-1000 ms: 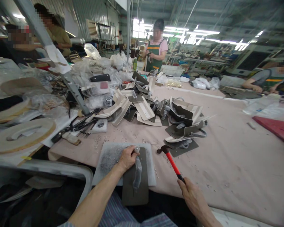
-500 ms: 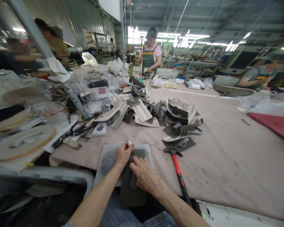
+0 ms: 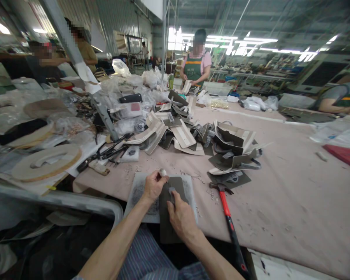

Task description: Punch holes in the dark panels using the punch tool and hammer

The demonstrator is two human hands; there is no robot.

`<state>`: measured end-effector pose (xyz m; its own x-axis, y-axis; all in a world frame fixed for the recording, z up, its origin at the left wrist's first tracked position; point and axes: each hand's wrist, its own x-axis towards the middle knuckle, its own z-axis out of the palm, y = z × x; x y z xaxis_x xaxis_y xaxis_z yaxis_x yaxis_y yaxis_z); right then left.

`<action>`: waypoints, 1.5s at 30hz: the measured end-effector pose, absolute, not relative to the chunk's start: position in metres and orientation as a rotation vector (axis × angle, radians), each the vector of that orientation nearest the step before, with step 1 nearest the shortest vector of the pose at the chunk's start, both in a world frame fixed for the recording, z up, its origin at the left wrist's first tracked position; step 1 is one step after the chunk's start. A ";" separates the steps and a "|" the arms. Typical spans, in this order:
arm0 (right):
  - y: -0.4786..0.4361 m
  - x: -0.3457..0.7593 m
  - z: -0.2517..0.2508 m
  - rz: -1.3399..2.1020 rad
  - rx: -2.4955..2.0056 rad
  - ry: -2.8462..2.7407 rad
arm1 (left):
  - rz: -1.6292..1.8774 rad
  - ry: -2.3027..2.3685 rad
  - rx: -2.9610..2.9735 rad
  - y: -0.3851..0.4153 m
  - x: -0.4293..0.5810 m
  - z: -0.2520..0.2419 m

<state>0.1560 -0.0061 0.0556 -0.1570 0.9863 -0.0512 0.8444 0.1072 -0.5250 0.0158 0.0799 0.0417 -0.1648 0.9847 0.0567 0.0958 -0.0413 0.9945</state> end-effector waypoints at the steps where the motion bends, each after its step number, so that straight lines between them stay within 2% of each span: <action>1: -0.009 0.154 0.050 0.678 -1.796 -2.034 | 1.300 1.364 1.217 0.081 0.021 0.033; 8: -0.016 0.168 0.046 0.758 -1.659 -1.847 | 1.203 1.283 1.278 0.085 0.029 0.000; 10: -0.014 0.192 0.047 0.614 -1.726 -1.799 | 1.201 1.292 1.282 0.085 0.028 0.000; 14: -0.015 0.264 0.033 0.074 -2.057 -1.803 | 1.165 1.353 1.294 0.083 0.029 0.003; 17: -0.022 0.310 0.014 -0.076 -2.386 -1.863 | 1.137 1.378 1.322 0.084 0.030 0.003; 24: -0.023 0.341 0.002 0.286 -2.672 -1.692 | 1.083 1.389 1.407 0.087 0.028 -0.003; 30: 0.000 0.340 0.028 1.062 -2.265 -1.041 | 0.988 1.364 1.582 0.090 0.027 -0.003; 35: 0.006 0.298 0.065 1.252 -1.950 -1.016 | 0.999 1.391 1.706 0.088 0.032 -0.001; 37: 0.005 0.276 0.080 1.085 -1.843 -1.162 | 1.007 1.396 1.761 0.086 0.033 0.000; 41: 0.009 0.245 0.098 0.482 -1.732 -1.790 | 1.004 1.405 1.806 0.083 0.034 -0.001; 45: 0.023 0.243 0.131 0.272 -1.716 -2.234 | 1.002 1.402 1.802 0.082 0.034 -0.004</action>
